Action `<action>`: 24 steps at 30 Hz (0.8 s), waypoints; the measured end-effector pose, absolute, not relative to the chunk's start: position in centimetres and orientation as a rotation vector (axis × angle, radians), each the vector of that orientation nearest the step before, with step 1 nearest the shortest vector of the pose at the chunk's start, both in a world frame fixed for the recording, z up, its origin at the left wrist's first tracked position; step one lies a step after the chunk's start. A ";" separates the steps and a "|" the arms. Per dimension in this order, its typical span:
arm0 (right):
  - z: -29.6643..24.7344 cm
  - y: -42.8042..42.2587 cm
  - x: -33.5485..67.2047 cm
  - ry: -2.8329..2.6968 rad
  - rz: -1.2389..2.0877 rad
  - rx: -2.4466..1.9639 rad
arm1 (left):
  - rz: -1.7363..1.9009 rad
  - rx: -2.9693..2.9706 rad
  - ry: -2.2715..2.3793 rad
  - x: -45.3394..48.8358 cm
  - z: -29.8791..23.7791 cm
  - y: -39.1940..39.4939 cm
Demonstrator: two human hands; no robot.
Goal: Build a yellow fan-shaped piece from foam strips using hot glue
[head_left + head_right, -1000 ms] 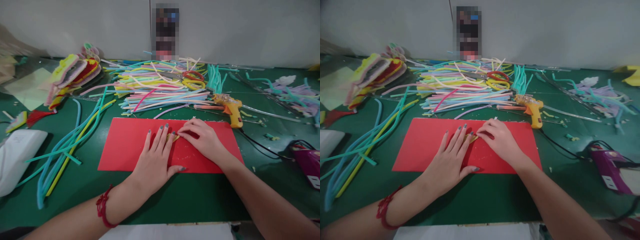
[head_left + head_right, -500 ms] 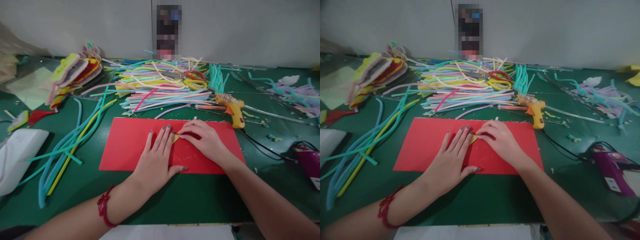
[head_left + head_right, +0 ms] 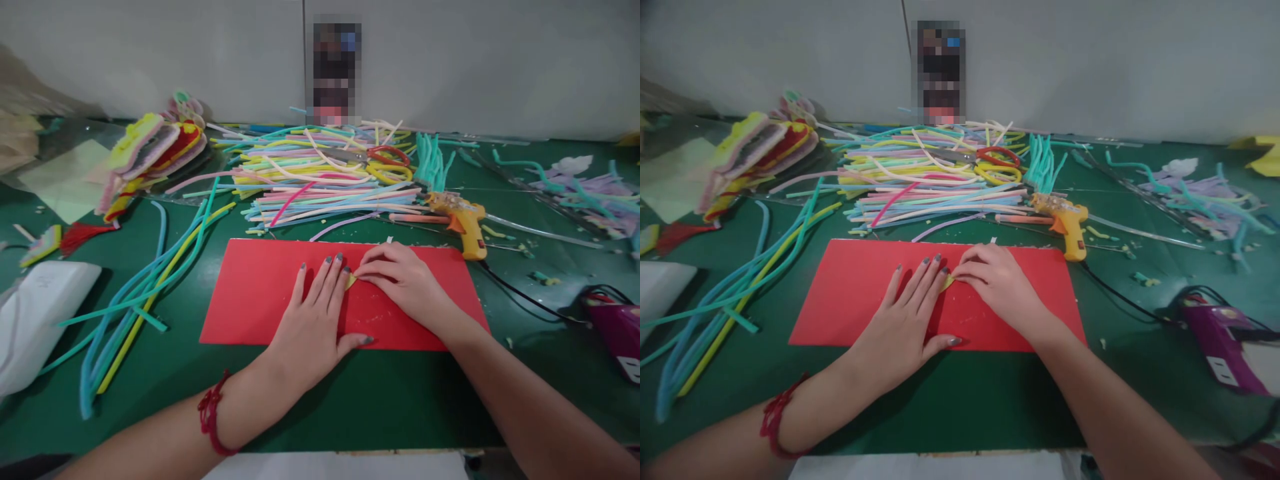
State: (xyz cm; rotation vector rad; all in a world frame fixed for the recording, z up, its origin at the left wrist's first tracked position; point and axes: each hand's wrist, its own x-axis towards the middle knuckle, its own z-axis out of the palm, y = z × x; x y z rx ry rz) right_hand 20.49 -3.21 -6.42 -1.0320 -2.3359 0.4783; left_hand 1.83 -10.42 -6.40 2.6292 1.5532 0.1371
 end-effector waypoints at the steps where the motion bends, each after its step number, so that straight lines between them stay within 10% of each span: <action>1: -6.5 -3.2 20.5 -2.340 0.471 -1.022 | 0.131 2.631 1.552 1.8 -6.4 -10.4; 24: -8.0 -2.2 20.2 -1.998 0.548 -0.995 | 0.673 2.695 1.006 1.9 -0.3 -9.9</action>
